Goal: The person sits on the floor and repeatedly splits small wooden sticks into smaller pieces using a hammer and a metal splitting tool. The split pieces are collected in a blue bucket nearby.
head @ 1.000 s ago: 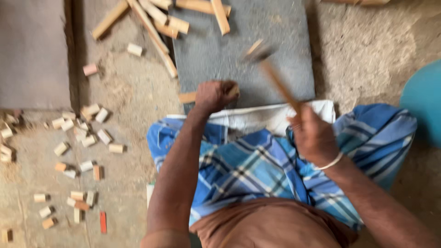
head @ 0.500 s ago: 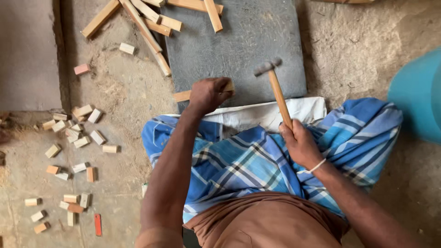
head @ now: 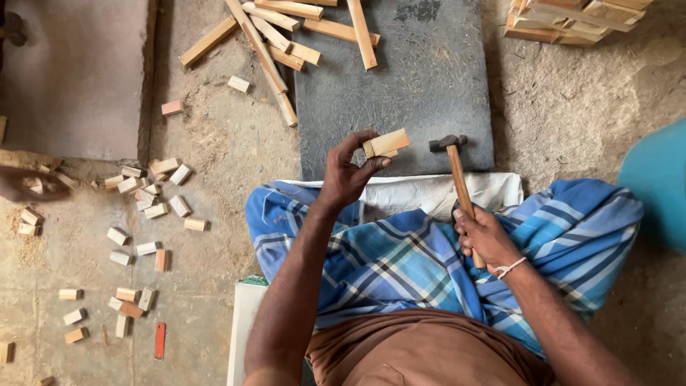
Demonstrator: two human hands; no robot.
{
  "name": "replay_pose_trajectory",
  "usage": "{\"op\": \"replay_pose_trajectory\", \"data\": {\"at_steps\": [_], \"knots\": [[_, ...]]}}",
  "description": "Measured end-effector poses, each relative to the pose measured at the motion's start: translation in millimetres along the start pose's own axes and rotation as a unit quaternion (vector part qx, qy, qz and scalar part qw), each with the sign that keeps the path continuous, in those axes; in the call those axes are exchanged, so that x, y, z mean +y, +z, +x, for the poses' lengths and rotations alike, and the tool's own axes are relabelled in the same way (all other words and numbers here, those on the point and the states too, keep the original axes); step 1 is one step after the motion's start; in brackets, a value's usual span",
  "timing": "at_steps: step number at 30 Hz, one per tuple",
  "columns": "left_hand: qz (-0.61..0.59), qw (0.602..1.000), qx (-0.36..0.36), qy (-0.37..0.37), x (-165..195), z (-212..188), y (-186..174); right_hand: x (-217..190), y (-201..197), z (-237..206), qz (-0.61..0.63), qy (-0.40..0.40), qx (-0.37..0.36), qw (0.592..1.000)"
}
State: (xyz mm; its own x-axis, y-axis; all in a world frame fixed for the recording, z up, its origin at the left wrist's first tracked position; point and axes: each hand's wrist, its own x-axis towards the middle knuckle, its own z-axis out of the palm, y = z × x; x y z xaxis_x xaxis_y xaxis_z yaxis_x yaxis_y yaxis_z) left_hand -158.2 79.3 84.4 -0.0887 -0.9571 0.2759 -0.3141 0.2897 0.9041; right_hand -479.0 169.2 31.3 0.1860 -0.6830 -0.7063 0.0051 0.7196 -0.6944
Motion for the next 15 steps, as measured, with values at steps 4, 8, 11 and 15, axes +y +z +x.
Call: {"op": "replay_pose_trajectory", "data": {"at_steps": [4,8,11,15], "knots": [[-0.132,0.982,-0.025,-0.136,-16,-13,5,9,-6,6,0.022,0.009,0.005,1.000],[-0.201,0.966,-0.020,-0.159,-16,-16,11,9,-7,8,0.059,0.011,-0.002,0.998],[-0.193,0.972,0.013,-0.131,-8,-15,9,5,-3,6,0.018,0.007,0.003,1.000],[0.100,0.993,0.031,0.052,-12,-16,9,-1,3,0,0.007,0.000,0.023,1.000]]}}
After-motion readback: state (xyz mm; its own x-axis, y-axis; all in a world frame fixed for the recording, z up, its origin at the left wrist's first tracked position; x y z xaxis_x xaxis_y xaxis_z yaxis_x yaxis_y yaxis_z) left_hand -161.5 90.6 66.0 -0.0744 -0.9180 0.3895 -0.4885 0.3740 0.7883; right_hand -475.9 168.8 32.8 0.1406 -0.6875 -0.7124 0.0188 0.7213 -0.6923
